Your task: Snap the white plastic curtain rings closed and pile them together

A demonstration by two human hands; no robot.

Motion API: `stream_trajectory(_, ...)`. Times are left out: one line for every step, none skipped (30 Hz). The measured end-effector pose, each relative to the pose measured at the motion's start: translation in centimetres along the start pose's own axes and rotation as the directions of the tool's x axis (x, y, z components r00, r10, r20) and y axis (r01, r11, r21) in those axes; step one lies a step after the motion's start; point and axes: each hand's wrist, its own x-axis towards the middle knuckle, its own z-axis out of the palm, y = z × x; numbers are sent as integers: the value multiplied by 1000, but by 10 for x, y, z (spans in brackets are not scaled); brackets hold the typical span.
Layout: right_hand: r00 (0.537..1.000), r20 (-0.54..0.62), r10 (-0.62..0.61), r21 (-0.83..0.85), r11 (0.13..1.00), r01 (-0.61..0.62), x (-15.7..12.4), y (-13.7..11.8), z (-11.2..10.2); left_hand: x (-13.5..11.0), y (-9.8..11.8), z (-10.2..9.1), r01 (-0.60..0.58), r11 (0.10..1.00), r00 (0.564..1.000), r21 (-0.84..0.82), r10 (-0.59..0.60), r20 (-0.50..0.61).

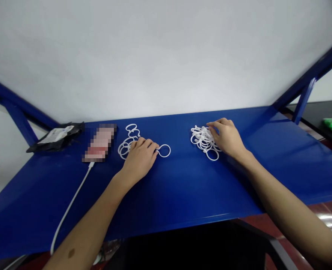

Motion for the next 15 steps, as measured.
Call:
stream_trajectory(1000, -21, -11, -18, 1000, 11, -1, -2, 0, 1, 2, -2, 3, 1000, 1000, -17, -3, 4)
stream_trajectory(999, -48, -23, -28, 999, 22, -2, -6, 0, 1, 4, -3, 7, 999, 1000, -37, -7, 6)
stream_trajectory(997, -73, -37, -32, 999, 35, -2, -11, -2, 1, 6, -5, 10, 998, 1000, -60, -10, 4)
stream_trajectory(994, -90, -54, -29, 998, 51, -3, -16, -4, 1, 9, -7, 11, 997, 1000, -83, -11, -2)
stream_trajectory(992, -97, -74, -16, 997, 73, -5, -23, -6, 1, 12, -8, 8, 995, 1000, -104, -9, -13)
stream_trajectory(991, -95, -97, 9, 995, 98, -7, -31, -9, 0, 16, -10, -2, 992, 1000, -122, -1, -26)
stream_trajectory(989, -82, -124, 46, 991, 128, -9, -40, -11, 0, 20, -10, -18, 990, 999, -137, 12, -40)
stream_trajectory(986, -59, -158, 94, 982, 163, -12, -48, -13, -1, 23, -11, -41, 988, 998, -146, 33, -56)
stream_trajectory(982, -26, -189, 152, 970, 191, -15, -57, -15, -2, 26, -11, -69, 986, 996, -151, 58, -75)
stream_trajectory(972, 13, -236, 221, 949, 227, -19, -66, -15, -2, 29, -11, -99, 983, 992, -155, 85, -94)
stream_trajectory(958, 58, -282, 294, 922, 254, -22, -74, -16, -3, 32, -10, -131, 978, 987, -161, 113, -116)
stream_trajectory(946, 100, -309, 365, 896, 254, -26, -80, -15, -4, 34, -10, -161, 972, 981, -170, 138, -138)
stream_trajectory(935, 139, -327, 429, 871, 240, -29, -86, -14, -5, 35, -10, -187, 965, 974, -183, 159, -160)
stream_trajectory(927, 175, -332, 482, 850, 213, -32, -90, -12, -6, 36, -10, -210, 957, 968, -201, 174, -181)
stream_trajectory(924, 204, -323, 521, 835, 177, -34, -93, -11, -6, 37, -10, -227, 948, 962, -222, 183, -202)
